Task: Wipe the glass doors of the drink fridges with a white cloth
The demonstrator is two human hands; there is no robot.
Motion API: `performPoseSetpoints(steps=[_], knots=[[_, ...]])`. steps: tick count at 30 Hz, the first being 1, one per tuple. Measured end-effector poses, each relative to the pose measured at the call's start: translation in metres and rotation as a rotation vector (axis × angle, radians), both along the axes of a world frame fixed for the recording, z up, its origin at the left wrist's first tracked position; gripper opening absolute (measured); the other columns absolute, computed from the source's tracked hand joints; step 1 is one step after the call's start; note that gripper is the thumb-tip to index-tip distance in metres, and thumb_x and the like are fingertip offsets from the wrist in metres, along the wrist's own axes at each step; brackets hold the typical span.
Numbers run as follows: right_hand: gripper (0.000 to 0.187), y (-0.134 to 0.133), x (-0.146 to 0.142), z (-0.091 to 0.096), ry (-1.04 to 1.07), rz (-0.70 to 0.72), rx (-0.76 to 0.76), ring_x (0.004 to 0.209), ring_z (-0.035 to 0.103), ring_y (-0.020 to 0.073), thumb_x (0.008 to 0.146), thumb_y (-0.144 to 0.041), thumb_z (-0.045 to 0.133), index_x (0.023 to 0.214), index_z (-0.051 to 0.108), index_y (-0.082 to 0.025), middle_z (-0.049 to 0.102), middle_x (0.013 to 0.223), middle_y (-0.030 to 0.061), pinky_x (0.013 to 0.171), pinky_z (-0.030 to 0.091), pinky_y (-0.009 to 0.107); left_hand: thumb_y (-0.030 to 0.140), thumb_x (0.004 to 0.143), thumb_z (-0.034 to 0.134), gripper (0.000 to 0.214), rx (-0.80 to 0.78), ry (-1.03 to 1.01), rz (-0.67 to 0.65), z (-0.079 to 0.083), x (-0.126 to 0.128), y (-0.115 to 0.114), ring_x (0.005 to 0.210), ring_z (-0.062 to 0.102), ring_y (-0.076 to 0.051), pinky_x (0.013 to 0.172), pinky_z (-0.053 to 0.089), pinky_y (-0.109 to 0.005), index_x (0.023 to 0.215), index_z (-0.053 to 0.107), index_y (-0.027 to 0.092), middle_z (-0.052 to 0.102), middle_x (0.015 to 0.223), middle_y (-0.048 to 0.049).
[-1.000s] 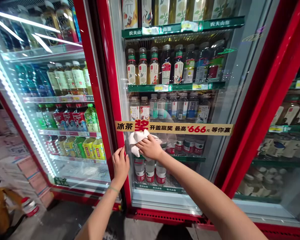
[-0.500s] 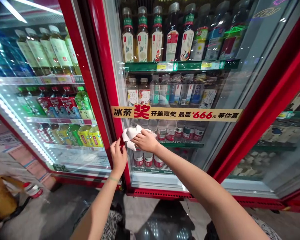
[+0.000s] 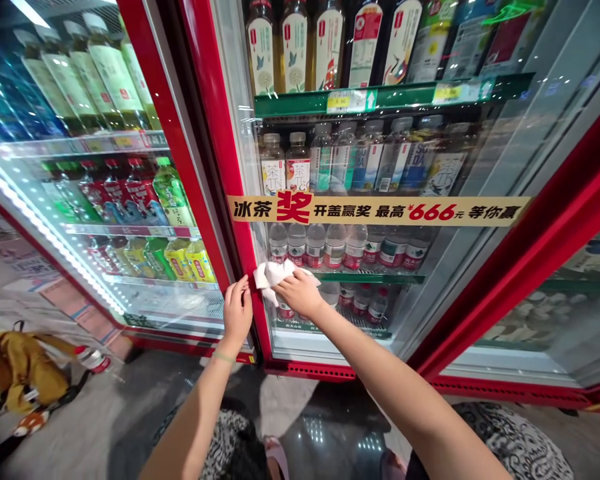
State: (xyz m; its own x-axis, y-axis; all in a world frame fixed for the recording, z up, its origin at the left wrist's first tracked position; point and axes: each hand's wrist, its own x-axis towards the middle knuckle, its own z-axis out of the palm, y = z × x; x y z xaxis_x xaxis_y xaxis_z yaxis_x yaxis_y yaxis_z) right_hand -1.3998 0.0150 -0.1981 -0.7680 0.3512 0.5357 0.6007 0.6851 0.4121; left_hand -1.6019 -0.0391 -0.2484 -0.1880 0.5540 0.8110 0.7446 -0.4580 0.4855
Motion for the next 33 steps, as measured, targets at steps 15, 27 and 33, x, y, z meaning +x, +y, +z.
performPoseSetpoints(steps=[15, 27, 33], knots=[[0.024, 0.001, 0.014, -0.068, -0.023, 0.010, -0.139, 0.093, 0.066, 0.0175, 0.101, -0.016, 0.051, 0.106, 0.073, -0.023, 0.077, 0.089, 0.0035, 0.107, 0.039, 0.041, 0.026, 0.104, 0.045, 0.031, -0.058, 0.096, -0.062, -0.003, -0.005, -0.003, 0.108, 0.066, -0.017, 0.100, 0.054, -0.034, 0.127, 0.064, 0.020, 0.069, 0.112, -0.0090], [0.027, 0.000, 0.058, -0.079, 0.141, -0.159, -0.085, 0.102, 0.065, 0.0247, 0.097, -0.018, 0.055, 0.114, 0.075, -0.021, 0.077, 0.102, 0.0105, 0.105, 0.040, 0.046, 0.025, 0.103, 0.046, 0.029, 0.024, 0.188, -0.092, -0.002, 0.011, -0.001, 0.108, 0.067, -0.017, 0.099, 0.056, -0.034, 0.125, 0.064, 0.021, 0.071, 0.112, -0.0086], [0.025, -0.007, 0.088, -0.075, 0.039, -0.059, -0.083, 0.103, 0.065, 0.0194, 0.099, -0.019, 0.055, 0.112, 0.075, -0.026, 0.078, 0.104, 0.0042, 0.100, 0.046, 0.038, 0.034, 0.100, 0.055, 0.036, 0.063, 0.308, -0.203, -0.005, 0.049, 0.004, 0.109, 0.069, -0.019, 0.099, 0.058, -0.034, 0.134, 0.059, 0.021, 0.068, 0.117, -0.0109]])
